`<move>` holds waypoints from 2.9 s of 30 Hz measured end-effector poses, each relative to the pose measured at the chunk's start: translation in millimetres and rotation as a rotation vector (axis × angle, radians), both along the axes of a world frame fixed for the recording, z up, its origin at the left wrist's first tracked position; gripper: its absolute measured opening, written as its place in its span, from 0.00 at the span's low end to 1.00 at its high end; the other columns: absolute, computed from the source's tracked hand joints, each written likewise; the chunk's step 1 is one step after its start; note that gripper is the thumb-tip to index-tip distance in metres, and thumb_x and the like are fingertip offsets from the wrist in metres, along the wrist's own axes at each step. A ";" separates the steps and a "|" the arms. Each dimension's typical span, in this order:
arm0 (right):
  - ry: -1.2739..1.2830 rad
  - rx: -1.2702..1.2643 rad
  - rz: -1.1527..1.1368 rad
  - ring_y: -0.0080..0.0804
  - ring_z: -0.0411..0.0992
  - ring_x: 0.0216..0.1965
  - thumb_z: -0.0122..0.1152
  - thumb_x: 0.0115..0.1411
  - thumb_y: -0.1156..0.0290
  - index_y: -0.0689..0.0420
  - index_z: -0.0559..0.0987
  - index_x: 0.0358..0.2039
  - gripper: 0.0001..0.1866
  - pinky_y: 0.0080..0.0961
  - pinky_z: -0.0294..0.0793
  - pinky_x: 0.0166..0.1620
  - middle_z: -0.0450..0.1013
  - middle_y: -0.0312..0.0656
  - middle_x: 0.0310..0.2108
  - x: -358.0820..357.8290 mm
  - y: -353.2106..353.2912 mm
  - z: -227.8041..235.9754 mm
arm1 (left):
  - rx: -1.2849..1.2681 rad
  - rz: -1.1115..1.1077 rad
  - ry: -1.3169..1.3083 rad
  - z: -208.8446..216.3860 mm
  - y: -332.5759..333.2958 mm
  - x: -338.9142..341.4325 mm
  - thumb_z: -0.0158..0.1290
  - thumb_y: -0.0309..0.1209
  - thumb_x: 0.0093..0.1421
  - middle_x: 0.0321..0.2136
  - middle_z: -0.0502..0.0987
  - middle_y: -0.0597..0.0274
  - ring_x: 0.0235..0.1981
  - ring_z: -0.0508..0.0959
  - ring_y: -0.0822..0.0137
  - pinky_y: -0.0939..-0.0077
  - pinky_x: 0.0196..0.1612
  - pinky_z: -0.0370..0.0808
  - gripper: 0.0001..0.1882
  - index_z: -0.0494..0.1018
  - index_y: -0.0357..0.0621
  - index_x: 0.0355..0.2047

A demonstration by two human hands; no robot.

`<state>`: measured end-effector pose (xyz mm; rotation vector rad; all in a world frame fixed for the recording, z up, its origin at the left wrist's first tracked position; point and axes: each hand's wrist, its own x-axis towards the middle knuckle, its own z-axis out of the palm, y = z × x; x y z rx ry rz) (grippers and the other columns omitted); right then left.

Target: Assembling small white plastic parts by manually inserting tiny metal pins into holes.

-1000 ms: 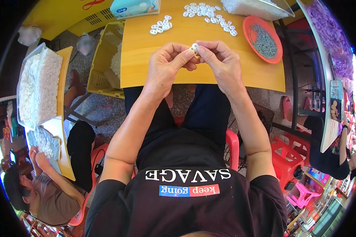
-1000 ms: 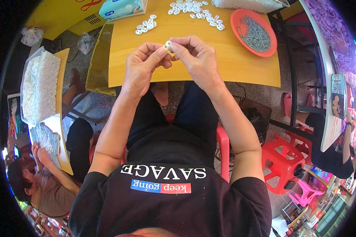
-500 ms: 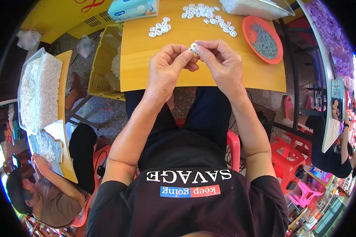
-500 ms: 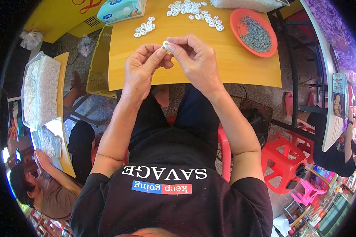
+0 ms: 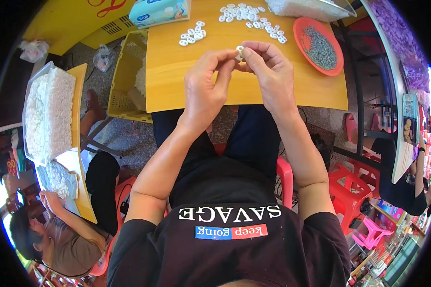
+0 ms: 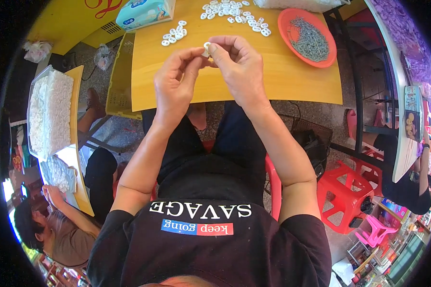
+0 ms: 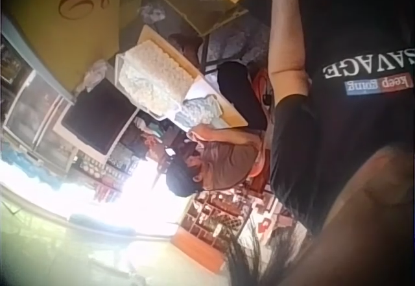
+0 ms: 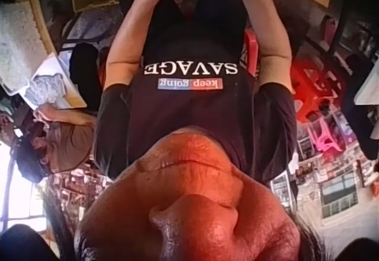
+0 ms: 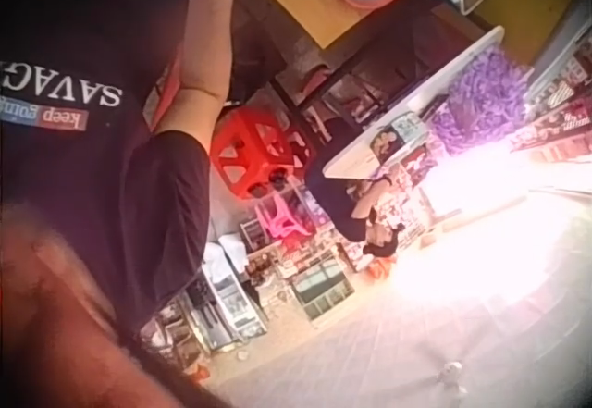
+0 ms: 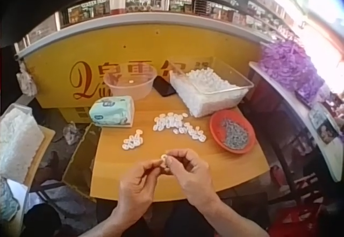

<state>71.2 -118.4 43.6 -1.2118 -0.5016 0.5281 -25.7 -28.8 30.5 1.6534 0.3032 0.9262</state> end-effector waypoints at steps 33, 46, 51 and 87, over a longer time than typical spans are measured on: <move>0.078 0.037 0.024 0.20 0.73 0.33 0.61 0.61 0.73 0.66 0.78 0.44 0.13 0.16 0.74 0.40 0.77 0.39 0.35 4.5 -8.6 4.2 | -0.734 -0.208 -0.069 4.0 2.6 -3.5 0.55 0.27 0.62 0.33 0.77 0.60 0.33 0.74 0.72 0.78 0.44 0.71 0.08 0.72 0.37 0.39; -0.154 0.015 -0.084 0.17 0.72 0.32 0.60 0.61 0.76 0.67 0.78 0.41 0.10 0.13 0.73 0.37 0.78 0.40 0.36 -11.6 -0.4 8.1 | -0.864 -0.204 -0.126 2.3 -4.9 -2.3 0.56 0.28 0.61 0.30 0.75 0.62 0.31 0.73 0.73 0.78 0.42 0.71 0.08 0.71 0.39 0.37; -0.189 0.032 -0.104 0.17 0.73 0.33 0.59 0.61 0.77 0.67 0.77 0.42 0.10 0.14 0.74 0.38 0.78 0.40 0.36 -12.6 0.9 10.3 | -0.879 -0.221 -0.135 3.2 -8.6 -2.6 0.57 0.29 0.61 0.31 0.76 0.62 0.31 0.73 0.74 0.80 0.39 0.71 0.09 0.73 0.37 0.37; -0.357 -0.093 -0.110 0.17 0.73 0.34 0.60 0.61 0.76 0.66 0.79 0.40 0.08 0.15 0.73 0.38 0.77 0.37 0.33 -11.8 -0.1 15.5 | -0.805 -0.180 -0.125 4.9 -5.7 -3.7 0.57 0.28 0.60 0.30 0.76 0.62 0.31 0.74 0.74 0.80 0.39 0.71 0.08 0.72 0.37 0.36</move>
